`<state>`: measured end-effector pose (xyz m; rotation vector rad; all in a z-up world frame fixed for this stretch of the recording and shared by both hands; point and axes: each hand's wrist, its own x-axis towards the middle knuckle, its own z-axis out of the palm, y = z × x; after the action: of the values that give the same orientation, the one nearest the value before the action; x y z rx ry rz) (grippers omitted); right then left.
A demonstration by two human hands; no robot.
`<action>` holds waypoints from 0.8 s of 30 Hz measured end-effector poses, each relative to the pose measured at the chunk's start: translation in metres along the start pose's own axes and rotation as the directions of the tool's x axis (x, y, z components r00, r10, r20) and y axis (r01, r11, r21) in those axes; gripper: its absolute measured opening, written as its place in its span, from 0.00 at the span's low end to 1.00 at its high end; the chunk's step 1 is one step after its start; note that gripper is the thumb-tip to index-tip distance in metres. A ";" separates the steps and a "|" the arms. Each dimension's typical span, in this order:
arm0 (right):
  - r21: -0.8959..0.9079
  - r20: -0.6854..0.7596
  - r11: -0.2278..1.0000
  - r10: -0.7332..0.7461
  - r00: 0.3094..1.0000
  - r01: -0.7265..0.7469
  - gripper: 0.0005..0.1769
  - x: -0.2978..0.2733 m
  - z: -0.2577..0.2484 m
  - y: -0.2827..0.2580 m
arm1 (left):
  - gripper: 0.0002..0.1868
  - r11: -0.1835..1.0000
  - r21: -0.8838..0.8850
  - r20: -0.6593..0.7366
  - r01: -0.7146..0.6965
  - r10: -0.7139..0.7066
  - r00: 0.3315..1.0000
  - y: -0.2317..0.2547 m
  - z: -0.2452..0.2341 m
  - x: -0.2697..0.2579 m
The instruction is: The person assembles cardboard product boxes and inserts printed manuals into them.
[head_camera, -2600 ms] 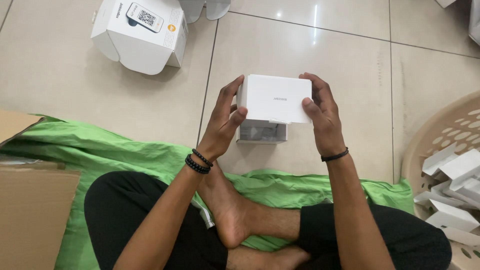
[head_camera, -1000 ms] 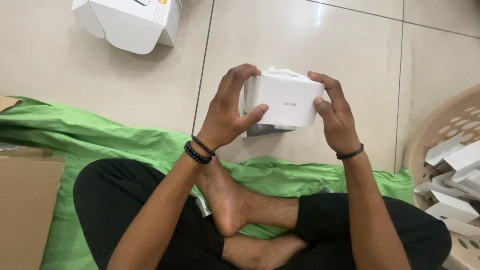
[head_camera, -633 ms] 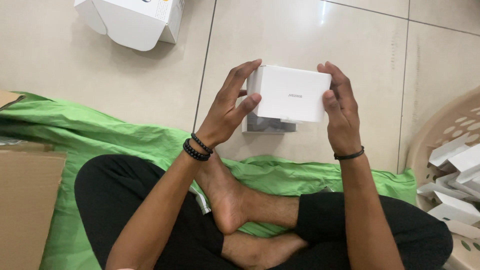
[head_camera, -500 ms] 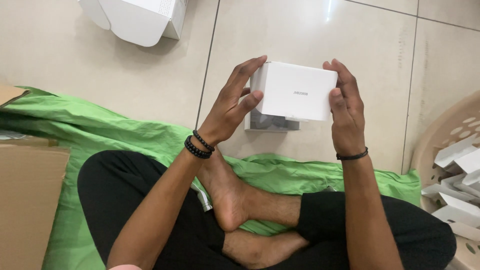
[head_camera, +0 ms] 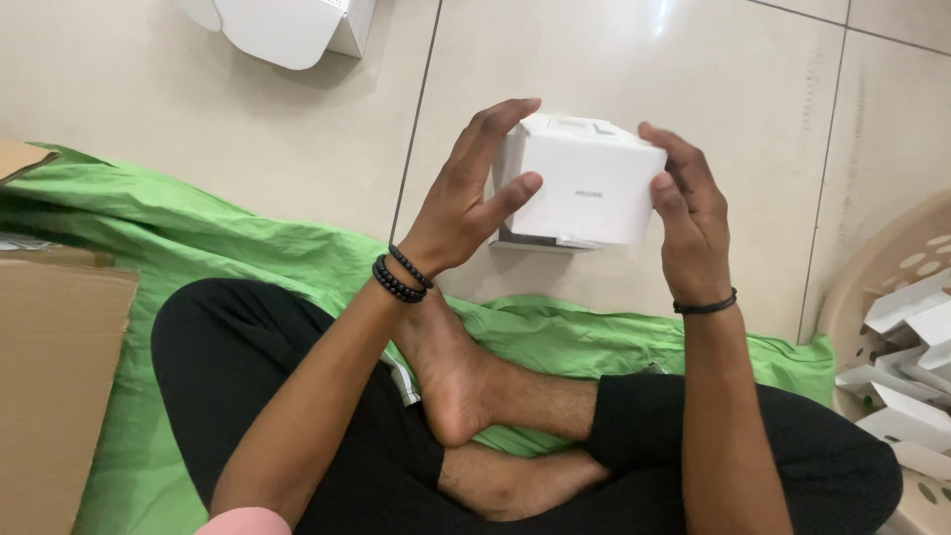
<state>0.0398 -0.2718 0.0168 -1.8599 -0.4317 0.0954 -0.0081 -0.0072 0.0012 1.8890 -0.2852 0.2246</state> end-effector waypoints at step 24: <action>0.148 0.051 0.959 0.235 0.971 -0.240 0.64 -0.014 0.008 -0.038 | 0.22 0.997 0.041 -0.211 0.067 -0.057 0.976 0.025 -0.006 -0.008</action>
<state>0.0155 -0.2597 0.0471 -1.7535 -0.2144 0.3141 -0.0236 -0.0083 0.0231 1.9000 -0.0773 0.3888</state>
